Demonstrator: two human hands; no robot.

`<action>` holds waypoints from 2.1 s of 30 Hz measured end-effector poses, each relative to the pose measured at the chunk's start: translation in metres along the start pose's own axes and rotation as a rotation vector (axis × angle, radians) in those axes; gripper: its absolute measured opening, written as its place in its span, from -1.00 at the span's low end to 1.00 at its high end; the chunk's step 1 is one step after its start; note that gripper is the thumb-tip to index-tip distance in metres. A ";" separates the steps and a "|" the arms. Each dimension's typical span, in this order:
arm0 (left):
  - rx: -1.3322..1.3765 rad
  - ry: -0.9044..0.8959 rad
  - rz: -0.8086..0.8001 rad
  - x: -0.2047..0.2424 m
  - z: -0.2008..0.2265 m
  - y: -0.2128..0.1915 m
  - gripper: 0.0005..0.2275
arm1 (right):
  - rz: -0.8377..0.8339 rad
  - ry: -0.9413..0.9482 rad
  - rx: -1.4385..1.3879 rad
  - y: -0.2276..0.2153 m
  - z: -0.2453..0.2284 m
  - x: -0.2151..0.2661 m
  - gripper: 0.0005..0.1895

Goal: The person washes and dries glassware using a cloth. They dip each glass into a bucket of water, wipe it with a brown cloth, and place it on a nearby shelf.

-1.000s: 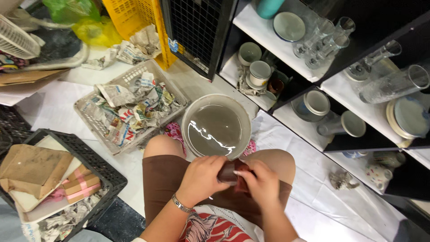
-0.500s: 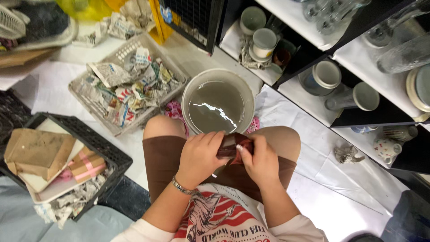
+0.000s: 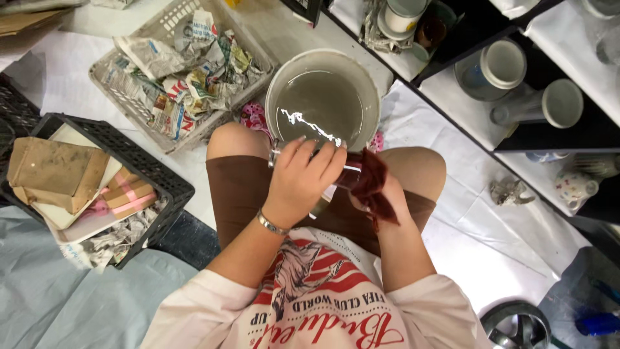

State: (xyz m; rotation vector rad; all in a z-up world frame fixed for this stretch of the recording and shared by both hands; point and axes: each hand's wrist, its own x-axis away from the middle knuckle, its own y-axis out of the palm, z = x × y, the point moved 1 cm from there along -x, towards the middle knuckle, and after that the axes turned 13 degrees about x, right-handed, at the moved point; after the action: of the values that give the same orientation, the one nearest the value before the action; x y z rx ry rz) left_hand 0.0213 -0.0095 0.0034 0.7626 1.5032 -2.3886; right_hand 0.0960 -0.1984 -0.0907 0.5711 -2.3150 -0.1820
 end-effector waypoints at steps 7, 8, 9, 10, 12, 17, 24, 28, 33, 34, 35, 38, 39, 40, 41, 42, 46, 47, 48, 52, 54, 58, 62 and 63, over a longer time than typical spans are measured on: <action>0.388 -0.360 0.047 0.016 -0.009 0.011 -0.41 | 0.172 -0.352 -0.307 -0.055 -0.010 -0.016 -0.56; 0.475 -0.396 0.053 0.019 -0.010 0.012 -0.40 | 0.184 -0.419 -0.328 -0.067 -0.014 -0.020 -0.56; 0.560 -0.429 0.059 0.021 -0.012 0.012 -0.40 | 0.189 -0.485 -0.345 -0.077 -0.019 -0.023 -0.55; 0.644 -0.462 0.065 0.022 -0.013 0.012 -0.39 | 0.194 -0.550 -0.363 -0.084 -0.023 -0.026 -0.54; 0.819 -0.440 0.121 0.026 -0.013 0.010 -0.41 | 0.168 -0.629 -0.362 -0.090 -0.026 -0.022 -0.52; 1.073 -0.456 0.217 0.029 -0.016 0.017 -0.41 | -0.072 -0.673 -0.197 -0.056 -0.024 0.012 -0.46; 2.293 -1.013 0.624 0.043 -0.027 0.050 -0.45 | 0.000 -0.533 -0.163 -0.007 -0.039 0.032 -0.40; 2.314 -1.060 0.709 0.049 -0.030 0.056 -0.41 | 0.143 -0.413 -0.217 -0.010 -0.039 0.019 -0.48; 2.340 -1.032 0.772 0.040 -0.031 0.064 -0.41 | 0.221 -0.258 -0.142 -0.026 -0.013 0.014 -0.63; 2.363 -1.024 0.793 0.037 -0.031 0.066 -0.44 | 0.193 -0.240 -0.090 -0.027 -0.008 0.012 -0.65; 2.309 -1.086 0.793 0.036 -0.031 0.068 -0.43 | 0.125 -0.321 -0.036 -0.025 -0.004 0.011 -0.71; 2.126 -1.136 0.783 0.038 -0.030 0.074 -0.43 | 0.004 -0.419 0.190 -0.011 0.010 0.003 -0.74; 2.057 -1.065 0.765 0.037 -0.029 0.077 -0.44 | 0.027 -0.358 0.300 -0.009 0.011 0.000 -0.70; 1.988 -0.994 0.749 0.036 -0.027 0.079 -0.45 | -0.076 -0.405 0.272 -0.004 0.015 -0.001 -0.64; 1.951 -0.961 0.692 0.038 -0.024 0.080 -0.50 | -0.175 -0.448 0.242 0.003 0.021 -0.001 -0.59; 1.913 -0.927 0.638 0.040 -0.021 0.081 -0.55 | -0.244 -0.417 0.280 0.006 0.025 -0.002 -0.49; 1.788 -0.774 0.286 0.046 -0.026 0.078 -0.62 | -0.381 -0.247 0.481 0.014 0.047 -0.008 -0.19; 1.735 -0.754 0.233 0.045 -0.026 0.077 -0.60 | -0.373 -0.278 0.468 0.016 0.053 -0.012 -0.20; 1.681 -0.734 0.181 0.045 -0.025 0.075 -0.58 | -0.366 -0.310 0.454 0.018 0.058 -0.017 -0.22; 1.463 -0.650 0.030 0.040 -0.020 0.057 -0.47 | -0.331 -0.375 0.446 0.014 0.069 -0.030 -0.38; 1.300 -0.508 -0.027 0.038 -0.022 0.043 -0.32 | -0.365 -0.359 0.325 0.011 0.068 -0.030 -0.42; 1.265 -0.484 -0.230 0.040 -0.023 0.034 -0.05 | -0.210 -0.347 0.394 0.009 0.059 -0.021 -0.49; 1.312 -0.556 -0.132 0.049 -0.013 0.042 -0.07 | -0.091 -0.338 0.283 0.018 0.054 -0.016 -0.47; 1.316 -0.661 -0.074 0.052 -0.009 0.045 -0.12 | -0.100 -0.375 0.246 0.023 0.054 -0.016 -0.45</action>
State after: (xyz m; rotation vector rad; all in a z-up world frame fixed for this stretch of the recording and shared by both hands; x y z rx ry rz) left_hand -0.0001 -0.0172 -0.0624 -0.0137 -0.4045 -3.0112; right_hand 0.0610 -0.1727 -0.1332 0.8360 -2.6960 -0.0534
